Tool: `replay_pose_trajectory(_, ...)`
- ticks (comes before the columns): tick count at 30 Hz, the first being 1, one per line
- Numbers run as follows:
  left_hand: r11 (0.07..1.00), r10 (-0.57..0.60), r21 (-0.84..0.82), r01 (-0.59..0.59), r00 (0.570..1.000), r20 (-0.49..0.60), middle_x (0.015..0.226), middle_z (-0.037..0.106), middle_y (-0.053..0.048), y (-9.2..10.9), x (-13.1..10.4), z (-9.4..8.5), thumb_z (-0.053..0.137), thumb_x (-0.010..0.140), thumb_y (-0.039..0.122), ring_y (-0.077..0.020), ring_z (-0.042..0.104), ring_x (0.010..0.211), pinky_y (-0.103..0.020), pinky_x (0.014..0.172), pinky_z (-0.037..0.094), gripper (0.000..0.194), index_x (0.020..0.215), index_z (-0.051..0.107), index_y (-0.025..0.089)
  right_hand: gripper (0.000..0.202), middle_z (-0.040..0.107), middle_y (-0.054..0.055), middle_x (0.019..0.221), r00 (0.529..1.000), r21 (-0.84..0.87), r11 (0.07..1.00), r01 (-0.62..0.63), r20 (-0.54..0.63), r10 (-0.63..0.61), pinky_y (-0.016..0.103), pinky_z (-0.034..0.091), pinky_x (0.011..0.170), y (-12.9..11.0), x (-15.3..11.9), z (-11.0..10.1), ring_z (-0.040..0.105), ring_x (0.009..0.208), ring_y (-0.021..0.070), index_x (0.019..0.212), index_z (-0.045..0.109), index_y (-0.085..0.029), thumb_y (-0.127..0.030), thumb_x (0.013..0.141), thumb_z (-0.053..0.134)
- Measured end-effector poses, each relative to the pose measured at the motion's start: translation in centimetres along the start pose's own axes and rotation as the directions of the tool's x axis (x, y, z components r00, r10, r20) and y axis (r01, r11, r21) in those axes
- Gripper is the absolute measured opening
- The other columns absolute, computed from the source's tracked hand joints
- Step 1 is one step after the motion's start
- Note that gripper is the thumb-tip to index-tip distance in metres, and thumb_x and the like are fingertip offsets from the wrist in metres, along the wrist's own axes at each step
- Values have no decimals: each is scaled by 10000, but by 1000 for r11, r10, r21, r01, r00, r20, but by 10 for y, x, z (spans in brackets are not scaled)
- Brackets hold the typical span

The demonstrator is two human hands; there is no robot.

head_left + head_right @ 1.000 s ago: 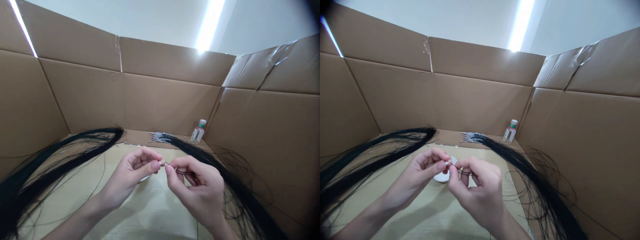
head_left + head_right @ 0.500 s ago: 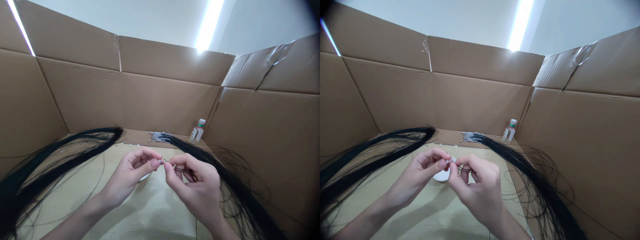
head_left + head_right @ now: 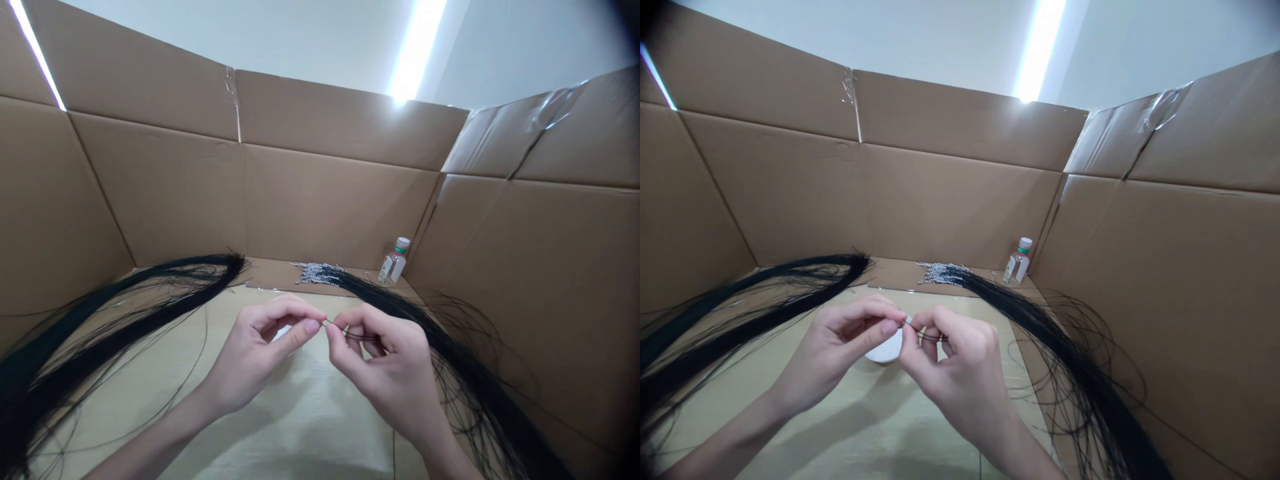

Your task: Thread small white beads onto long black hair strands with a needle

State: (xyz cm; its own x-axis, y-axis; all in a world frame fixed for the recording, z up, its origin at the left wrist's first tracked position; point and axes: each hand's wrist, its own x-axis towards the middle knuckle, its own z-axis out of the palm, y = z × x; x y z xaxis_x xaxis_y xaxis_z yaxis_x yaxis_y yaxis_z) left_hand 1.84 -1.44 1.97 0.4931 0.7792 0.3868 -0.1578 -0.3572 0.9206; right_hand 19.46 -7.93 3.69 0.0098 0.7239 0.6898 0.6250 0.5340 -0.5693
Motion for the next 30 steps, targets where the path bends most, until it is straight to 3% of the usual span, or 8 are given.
replay_pose_trajectory(4,998,-56,40,55,998,19,938,770,-25,0,0,-3,698,952,347,-197,690,863,-283,734,503,135,961,800,259,125,578,-63,580,1000,-11,1000,2,30,-2,228,323,445,2,2,-1,476,483,76,766,675,-203,-201,891,682)
replay_pose_trajectory(9,993,-75,89,74,997,9,871,739,-2,1,1,-2,665,971,368,-161,634,788,-261,686,452,180,905,787,254,106,575,-65,593,998,-31,1000,1,68,1,227,307,457,4,1,-3,470,497,71,796,686,-204,-214,901,693)
replay_pose_trajectory(20,988,-3,152,7,1000,-27,1020,794,-31,2,-2,2,695,951,354,-224,714,962,-324,879,526,149,976,812,265,84,541,-69,577,998,-110,992,59,34,-56,237,302,470,4,1,-2,452,488,75,790,695,-200,-150,856,684)
replay_pose_trajectory(26,996,-36,74,46,989,-141,963,789,5,-6,-4,5,793,873,357,-177,732,889,-260,798,571,171,1036,785,305,88,557,-68,579,999,-33,999,-9,52,11,237,311,477,6,2,1,434,483,77,806,710,-204,-183,883,673)
replay_pose_trajectory(30,999,-6,40,15,976,-219,911,766,11,-7,-5,8,832,835,333,-156,725,841,-231,750,584,159,971,766,281,73,559,-63,585,997,45,997,-68,46,66,240,308,480,8,1,6,430,494,86,838,725,-209,-210,896,682)
